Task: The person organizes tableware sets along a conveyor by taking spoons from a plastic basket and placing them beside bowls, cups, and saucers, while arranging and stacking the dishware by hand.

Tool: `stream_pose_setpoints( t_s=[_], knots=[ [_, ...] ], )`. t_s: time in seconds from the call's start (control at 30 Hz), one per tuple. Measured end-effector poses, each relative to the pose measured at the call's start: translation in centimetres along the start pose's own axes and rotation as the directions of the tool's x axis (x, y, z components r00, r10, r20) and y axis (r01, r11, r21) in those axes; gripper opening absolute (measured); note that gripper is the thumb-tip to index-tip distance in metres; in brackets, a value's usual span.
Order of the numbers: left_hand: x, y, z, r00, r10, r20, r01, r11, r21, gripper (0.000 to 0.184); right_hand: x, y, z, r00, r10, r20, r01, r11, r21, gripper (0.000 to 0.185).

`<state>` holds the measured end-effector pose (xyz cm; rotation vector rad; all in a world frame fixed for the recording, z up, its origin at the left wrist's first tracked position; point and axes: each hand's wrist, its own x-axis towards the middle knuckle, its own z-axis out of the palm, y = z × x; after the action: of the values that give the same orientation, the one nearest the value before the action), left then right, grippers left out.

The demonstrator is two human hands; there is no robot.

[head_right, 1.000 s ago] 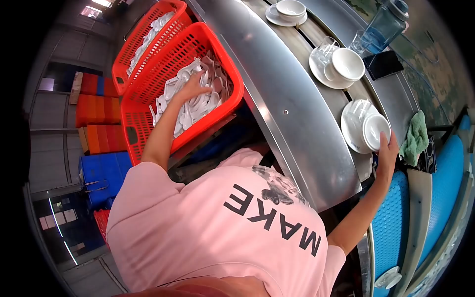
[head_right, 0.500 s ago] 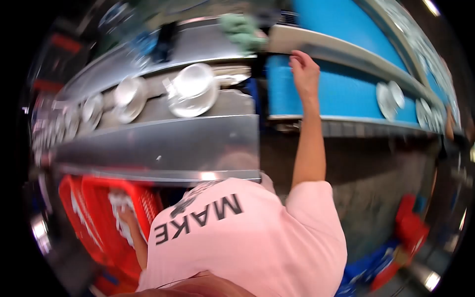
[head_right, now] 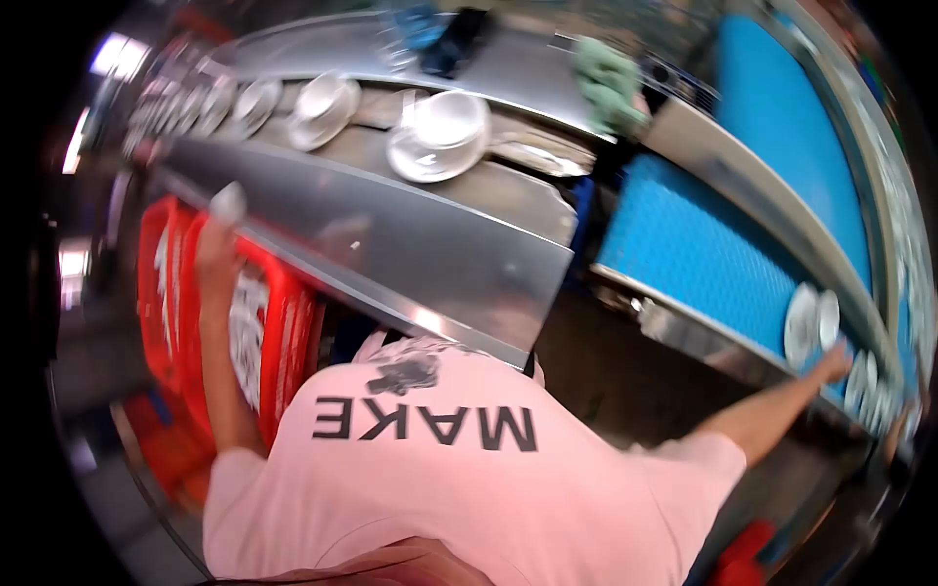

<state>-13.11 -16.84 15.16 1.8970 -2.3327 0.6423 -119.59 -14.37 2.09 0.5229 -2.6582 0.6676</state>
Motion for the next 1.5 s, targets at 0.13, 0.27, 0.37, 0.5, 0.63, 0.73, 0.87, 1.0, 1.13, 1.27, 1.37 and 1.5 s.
stream_pose_setpoints(
  t_s=[0.13,0.27,0.37,0.5,0.63,0.73,0.87,1.0,1.13,1.27,1.37,1.5],
  knots=[
    [6.4,7.4,1.8,0.865,0.495,-0.077,-0.501,0.848,-0.175,0.007,1.9,-0.5,2.5,0.957,-0.144,0.251,0.183,0.973,-0.141,0.057],
    [7.0,10.9,5.2,0.723,0.689,-0.056,-0.674,0.684,-0.278,0.005,0.5,-1.4,2.5,0.802,-0.109,0.588,0.082,0.994,0.073,0.057],
    [6.4,10.8,5.0,0.745,0.662,0.080,-0.611,0.727,-0.314,0.011,-1.2,-2.1,0.5,0.615,-0.113,0.781,-0.064,0.979,0.192,0.057],
    [5.5,9.8,4.7,0.834,0.543,0.103,-0.370,0.687,-0.625,0.039,-6.4,-4.1,-2.2,0.477,-0.259,0.840,-0.252,0.875,0.413,0.057],
    [6.6,10.3,5.2,0.949,0.190,0.252,0.045,0.709,-0.704,0.038,-14.7,-8.6,-4.1,0.529,-0.405,0.746,-0.424,0.635,0.646,0.054],
    [7.5,9.9,7.6,0.966,0.236,0.102,-0.117,0.757,-0.643,0.029,-21.6,-13.9,-5.6,0.574,-0.392,0.719,-0.475,0.555,0.683,0.050],
    [8.2,8.2,9.0,0.857,0.365,0.365,0.031,0.670,-0.742,0.021,-31.3,-23.0,-6.6,0.529,-0.435,0.728,-0.548,0.480,0.685,0.047],
    [8.7,7.7,6.2,0.778,0.494,0.389,0.054,0.563,-0.825,0.025,-39.3,-32.2,-6.7,0.344,-0.607,0.716,-0.652,0.394,0.648,0.047],
    [7.8,6.9,5.3,0.720,0.570,0.395,-0.048,0.609,-0.792,0.028,-46.7,-40.4,-5.8,0.288,-0.642,0.711,-0.623,0.438,0.648,0.041],
    [7.3,6.0,6.0,0.748,0.504,0.431,-0.101,0.729,-0.677,0.020,-52.5,-45.6,-5.7,0.274,-0.693,0.667,-0.548,0.458,0.700,0.039],
    [7.6,4.4,7.1,0.830,0.343,0.439,0.084,0.703,-0.706,0.021,-55.5,-48.0,-5.4,0.277,-0.707,0.651,-0.491,0.478,0.728,0.039],
    [8.9,0.4,7.4,0.929,-0.045,0.366,0.342,0.479,-0.808,0.047,-56.0,-49.2,-7.0,0.301,-0.764,0.570,-0.208,0.531,0.822,0.039]
  ],
)
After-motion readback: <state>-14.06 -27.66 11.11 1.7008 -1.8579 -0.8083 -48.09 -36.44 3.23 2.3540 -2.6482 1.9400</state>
